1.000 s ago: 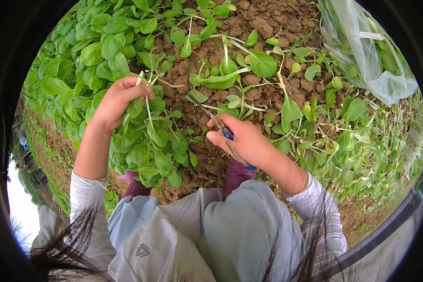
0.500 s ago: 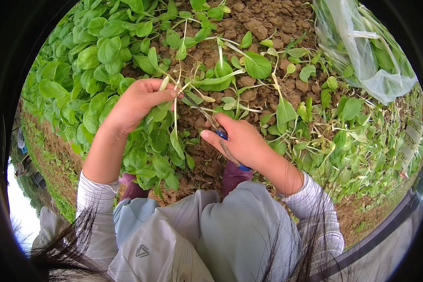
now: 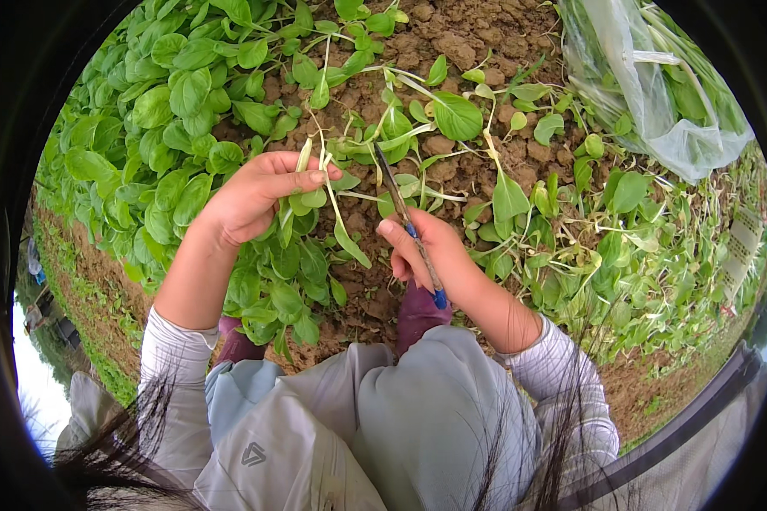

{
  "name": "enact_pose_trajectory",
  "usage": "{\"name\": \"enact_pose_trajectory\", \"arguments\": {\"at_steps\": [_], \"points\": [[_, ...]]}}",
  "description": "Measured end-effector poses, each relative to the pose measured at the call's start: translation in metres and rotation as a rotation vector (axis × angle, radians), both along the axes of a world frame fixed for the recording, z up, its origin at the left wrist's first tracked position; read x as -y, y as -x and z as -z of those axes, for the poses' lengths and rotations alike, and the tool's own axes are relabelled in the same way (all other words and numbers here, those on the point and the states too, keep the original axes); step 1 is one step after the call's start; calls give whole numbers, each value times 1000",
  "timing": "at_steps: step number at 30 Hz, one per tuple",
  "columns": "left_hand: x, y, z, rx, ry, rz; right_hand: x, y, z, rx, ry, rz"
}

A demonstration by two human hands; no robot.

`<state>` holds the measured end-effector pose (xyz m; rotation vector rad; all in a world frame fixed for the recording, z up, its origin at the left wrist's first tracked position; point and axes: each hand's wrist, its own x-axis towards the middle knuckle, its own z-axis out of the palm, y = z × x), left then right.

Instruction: The person uses shears to cut leafy green vegetables from the ground in a garden. They gather the cut vegetables into a bunch in their left hand and place them into a plastic bag.

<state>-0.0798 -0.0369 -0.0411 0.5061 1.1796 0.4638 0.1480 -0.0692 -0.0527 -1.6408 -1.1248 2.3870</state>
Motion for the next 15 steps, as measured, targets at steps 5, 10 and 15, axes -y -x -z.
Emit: {"name": "enact_pose_trajectory", "arguments": {"at_steps": [5,10,15], "points": [[0,0,3,-227,-2,212,-9,-5,-3,-54,-246,-279],[-3,-8,-4,-411,-232,511,-10,-5,2,136,-482,-427],[3,-12,-3,-421,-267,546,-8,0,3,66,-210,-267]]}}
